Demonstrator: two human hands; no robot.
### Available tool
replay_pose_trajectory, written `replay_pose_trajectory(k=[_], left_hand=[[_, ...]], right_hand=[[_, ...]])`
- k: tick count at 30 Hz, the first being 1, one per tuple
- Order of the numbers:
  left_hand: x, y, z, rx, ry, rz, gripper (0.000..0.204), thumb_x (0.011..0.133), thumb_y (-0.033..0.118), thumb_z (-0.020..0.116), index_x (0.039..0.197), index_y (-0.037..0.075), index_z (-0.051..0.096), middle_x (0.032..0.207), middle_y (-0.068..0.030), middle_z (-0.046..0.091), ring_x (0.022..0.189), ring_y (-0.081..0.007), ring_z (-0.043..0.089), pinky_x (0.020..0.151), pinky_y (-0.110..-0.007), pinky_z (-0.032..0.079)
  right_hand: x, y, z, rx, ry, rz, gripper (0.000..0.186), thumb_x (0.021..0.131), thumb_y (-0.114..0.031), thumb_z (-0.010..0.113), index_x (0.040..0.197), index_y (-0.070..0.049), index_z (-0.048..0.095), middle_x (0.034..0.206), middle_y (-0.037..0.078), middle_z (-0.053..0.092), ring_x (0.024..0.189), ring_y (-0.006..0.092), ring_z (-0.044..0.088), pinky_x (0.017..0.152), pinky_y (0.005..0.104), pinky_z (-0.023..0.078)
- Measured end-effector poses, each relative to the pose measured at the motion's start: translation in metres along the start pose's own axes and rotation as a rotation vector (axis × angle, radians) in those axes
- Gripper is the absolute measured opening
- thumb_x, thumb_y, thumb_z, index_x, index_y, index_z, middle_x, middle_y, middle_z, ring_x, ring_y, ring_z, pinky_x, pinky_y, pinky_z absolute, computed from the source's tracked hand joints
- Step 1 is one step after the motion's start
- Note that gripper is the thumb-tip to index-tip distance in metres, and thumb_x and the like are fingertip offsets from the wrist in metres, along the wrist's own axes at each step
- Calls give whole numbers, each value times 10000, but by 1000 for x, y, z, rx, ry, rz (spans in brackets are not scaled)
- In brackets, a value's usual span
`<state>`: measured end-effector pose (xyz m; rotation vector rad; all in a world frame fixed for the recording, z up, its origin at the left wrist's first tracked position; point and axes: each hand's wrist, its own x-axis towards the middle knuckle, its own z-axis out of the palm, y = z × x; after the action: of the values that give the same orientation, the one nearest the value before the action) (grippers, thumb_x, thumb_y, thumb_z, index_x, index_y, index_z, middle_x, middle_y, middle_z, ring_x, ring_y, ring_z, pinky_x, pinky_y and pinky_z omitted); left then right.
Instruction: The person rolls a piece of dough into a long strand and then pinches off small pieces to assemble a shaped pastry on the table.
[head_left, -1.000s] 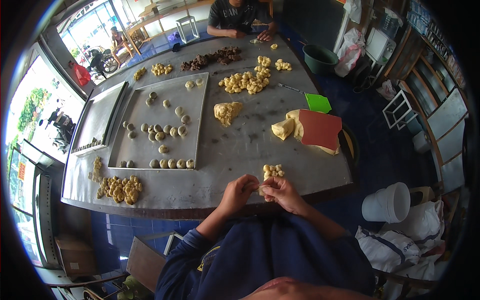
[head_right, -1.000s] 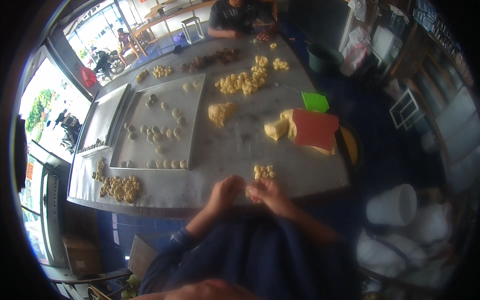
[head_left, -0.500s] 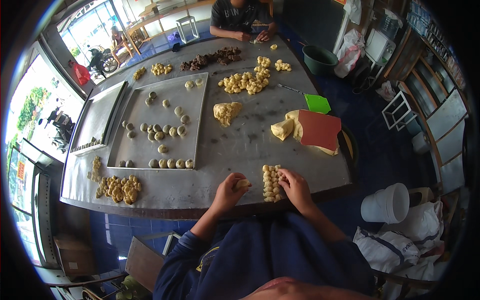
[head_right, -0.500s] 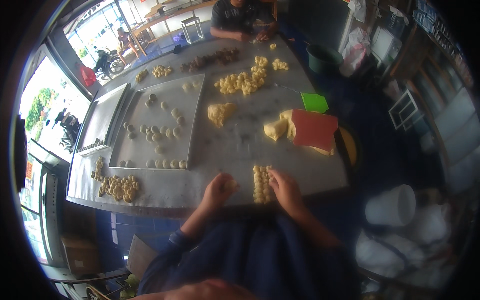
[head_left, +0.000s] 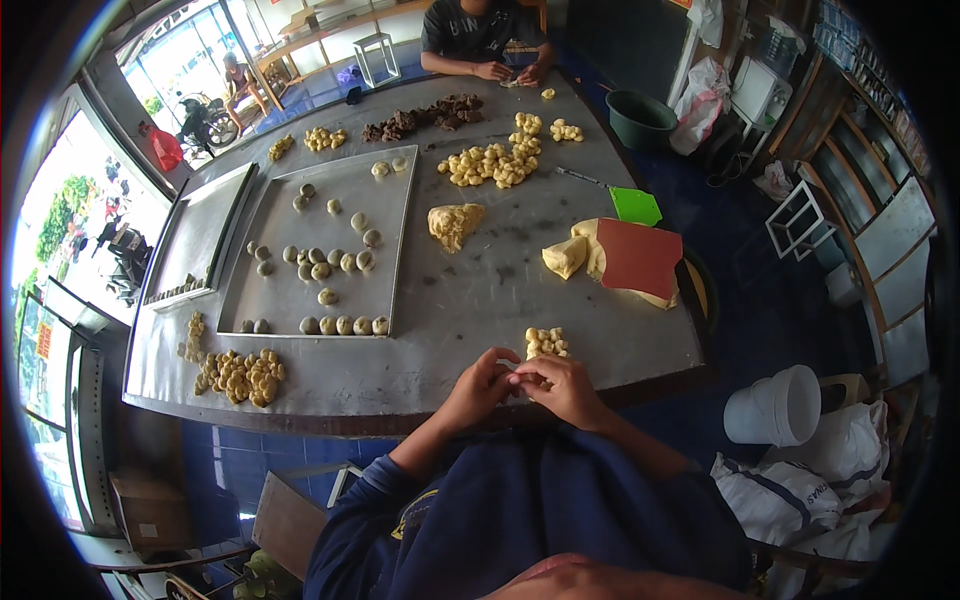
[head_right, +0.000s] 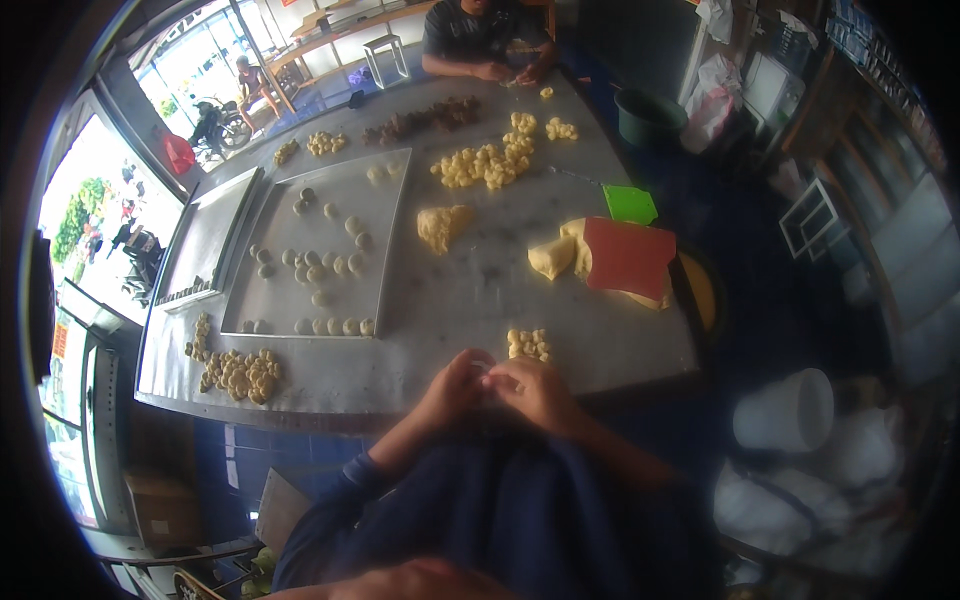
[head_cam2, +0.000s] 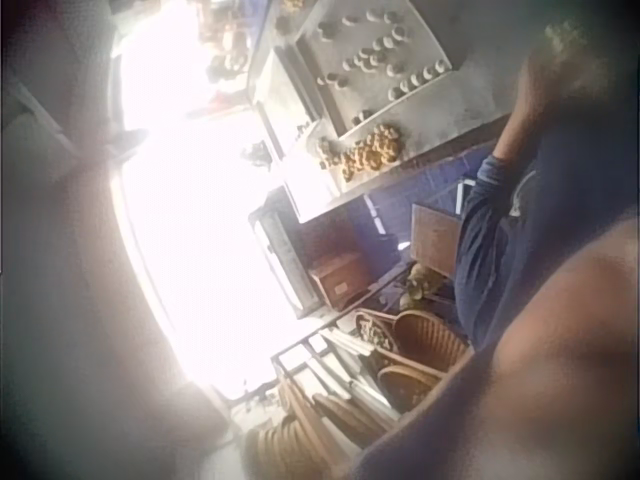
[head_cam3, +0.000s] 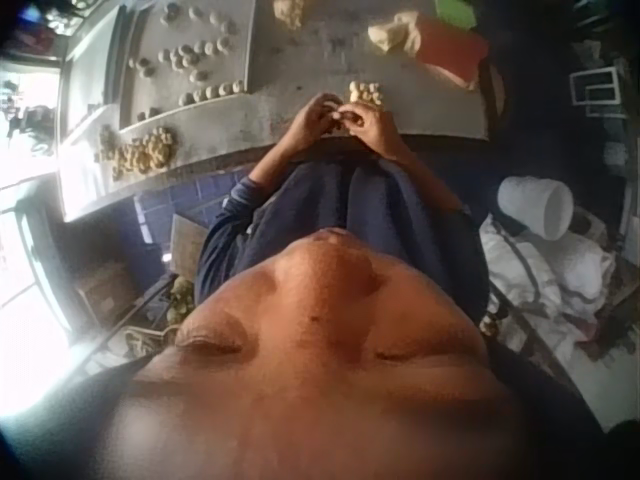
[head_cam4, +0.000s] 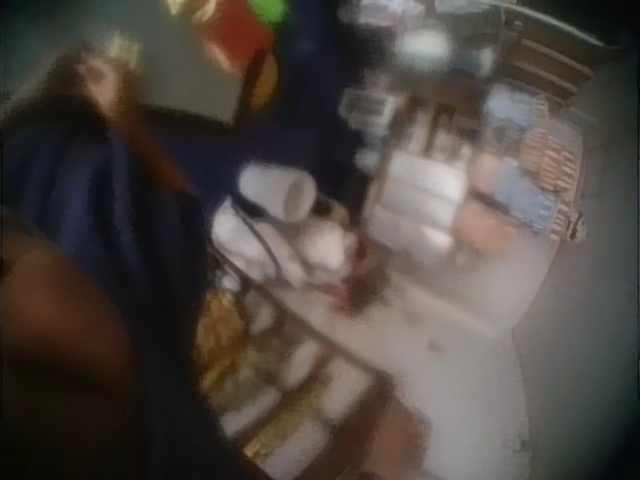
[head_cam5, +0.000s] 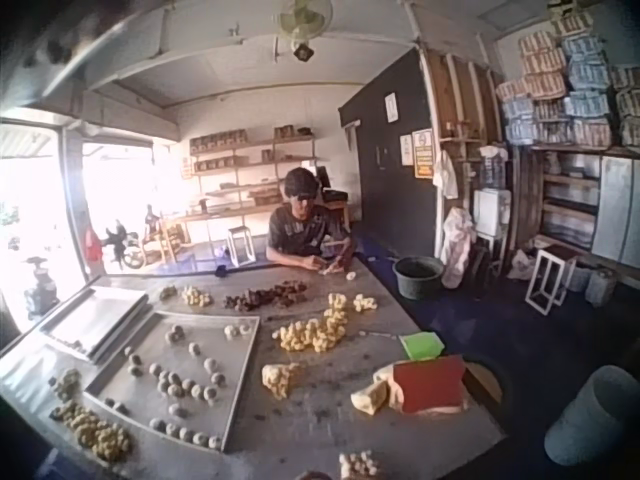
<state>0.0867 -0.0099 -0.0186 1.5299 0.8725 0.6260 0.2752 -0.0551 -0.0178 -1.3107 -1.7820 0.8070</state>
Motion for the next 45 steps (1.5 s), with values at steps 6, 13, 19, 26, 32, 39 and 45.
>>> replay_pose_trajectory(k=[6,13,19,26,32,39,45], left_hand=[[8,-20,-2,267,258,187,87,933,65,637,999,20,605,857,-95,684,761,-170,649,710,-308,514],[4,-40,-26,391,414,134,236,874,48,666,1077,30,547,891,-102,691,855,-193,686,760,-306,524],[4,-34,-25,-124,186,-81,274,888,47,654,1135,16,539,938,-89,701,867,-144,687,752,-274,526],[4,-9,-11,134,44,-76,457,939,86,662,1372,54,521,897,-50,708,797,-97,650,704,-265,521],[-2,16,3,33,1,6,369,963,59,615,1323,44,535,860,-58,703,748,-108,638,694,-270,517],[5,-15,-2,268,156,194,133,947,55,624,1073,16,606,839,-80,693,789,-143,660,719,-293,520],[2,-21,-16,303,316,108,182,897,36,645,1064,14,576,929,-112,696,861,-177,681,778,-299,526]], right_hand=[[-10,37,4,1252,-79,485,96,923,-97,694,977,-20,680,962,74,675,845,135,639,751,298,523],[-14,43,-30,45,206,14,200,897,-38,680,1094,-24,654,986,99,651,815,209,636,761,320,523],[-26,47,-18,-250,195,194,246,836,-39,707,1080,-36,682,1044,140,662,925,339,642,815,404,512],[-9,5,-13,-229,196,-169,354,828,-72,737,1177,-63,681,1097,132,685,995,324,647,869,411,514],[-4,7,4,-167,111,-226,305,822,-80,762,1121,-55,703,1028,91,707,958,259,676,854,368,537],[-14,24,4,769,-2,297,178,915,-59,697,1076,7,663,922,57,684,815,133,661,762,270,536],[-25,33,-31,140,127,105,222,910,-74,704,1112,-3,648,951,72,667,755,161,635,731,293,541]])
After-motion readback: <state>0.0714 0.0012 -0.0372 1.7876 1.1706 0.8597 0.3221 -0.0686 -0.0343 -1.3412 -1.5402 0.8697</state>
